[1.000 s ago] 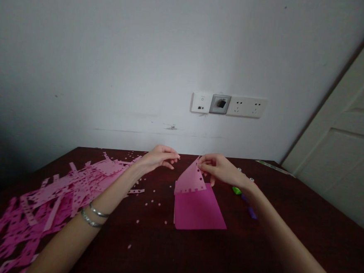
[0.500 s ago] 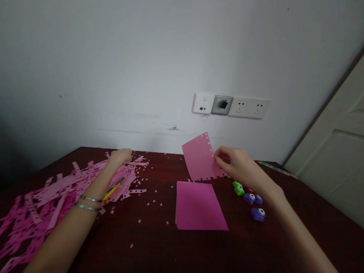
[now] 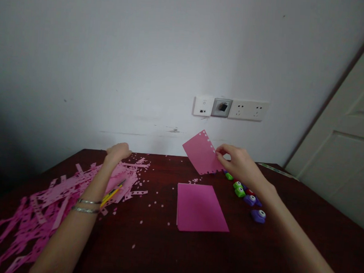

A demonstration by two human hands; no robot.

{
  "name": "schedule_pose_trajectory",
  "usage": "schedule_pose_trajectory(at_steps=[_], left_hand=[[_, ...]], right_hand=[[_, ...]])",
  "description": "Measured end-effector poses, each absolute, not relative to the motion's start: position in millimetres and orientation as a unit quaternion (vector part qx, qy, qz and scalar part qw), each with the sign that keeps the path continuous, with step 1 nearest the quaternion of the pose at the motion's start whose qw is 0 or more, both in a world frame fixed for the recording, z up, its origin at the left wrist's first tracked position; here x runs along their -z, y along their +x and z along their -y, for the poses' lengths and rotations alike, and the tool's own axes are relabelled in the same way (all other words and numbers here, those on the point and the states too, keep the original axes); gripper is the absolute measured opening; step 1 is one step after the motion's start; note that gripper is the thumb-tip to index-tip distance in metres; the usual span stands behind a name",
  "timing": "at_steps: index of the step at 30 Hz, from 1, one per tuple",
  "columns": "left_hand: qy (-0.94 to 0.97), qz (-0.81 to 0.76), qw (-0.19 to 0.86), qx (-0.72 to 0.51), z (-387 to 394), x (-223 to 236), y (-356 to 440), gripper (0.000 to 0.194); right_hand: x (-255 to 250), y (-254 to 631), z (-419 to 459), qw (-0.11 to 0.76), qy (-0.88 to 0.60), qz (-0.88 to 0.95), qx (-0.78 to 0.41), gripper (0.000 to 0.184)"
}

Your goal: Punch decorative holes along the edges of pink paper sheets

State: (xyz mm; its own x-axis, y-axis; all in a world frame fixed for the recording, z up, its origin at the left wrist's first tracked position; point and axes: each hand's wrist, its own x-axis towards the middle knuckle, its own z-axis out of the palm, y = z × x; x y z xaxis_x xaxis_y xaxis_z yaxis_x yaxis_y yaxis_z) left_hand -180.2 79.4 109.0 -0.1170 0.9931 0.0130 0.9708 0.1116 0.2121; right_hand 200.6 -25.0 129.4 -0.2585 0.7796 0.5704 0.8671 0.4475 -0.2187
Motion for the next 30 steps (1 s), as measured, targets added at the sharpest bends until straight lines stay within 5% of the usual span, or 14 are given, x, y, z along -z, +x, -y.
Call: schedule_pose_trajectory(at_steps=[5,9,15,19,25,30], left_hand=[[0.641,-0.473,0.574,-0.191,-60.4,-111.5,-117.5,0.073],[0.533,-0.326,0.748,-0.223,-53.3,-93.2,-71.1,0.079],[0.486,-0.311,0.767,-0.281,-57.4,-65.9,-52.6,0.032],[0.516,-0.328,0.717,-0.334,-57.9,-57.9,-49.1,0.040],[0.537,-0.300,0.692,-0.378,-53.3,-54.9,-45.2,0.031],[0.548,-0.305,0.679,-0.381,-53.6,-46.3,-41.3,0.032]], right_hand=[[-127.3,189.0,30.2,0.292,-0.502,0.804,0.127,0.017],[-117.4,170.7,33.6,0.247,-0.432,0.851,0.170,0.018],[-90.0,156.1,37.1,0.188,-0.362,0.888,0.214,0.016],[-81.5,169.4,41.7,0.223,-0.348,0.898,0.153,0.018],[-65.9,210.7,22.9,0.434,-0.493,0.750,-0.077,0.027],[-50.0,220.0,8.9,0.452,-0.492,0.641,-0.378,0.035]])
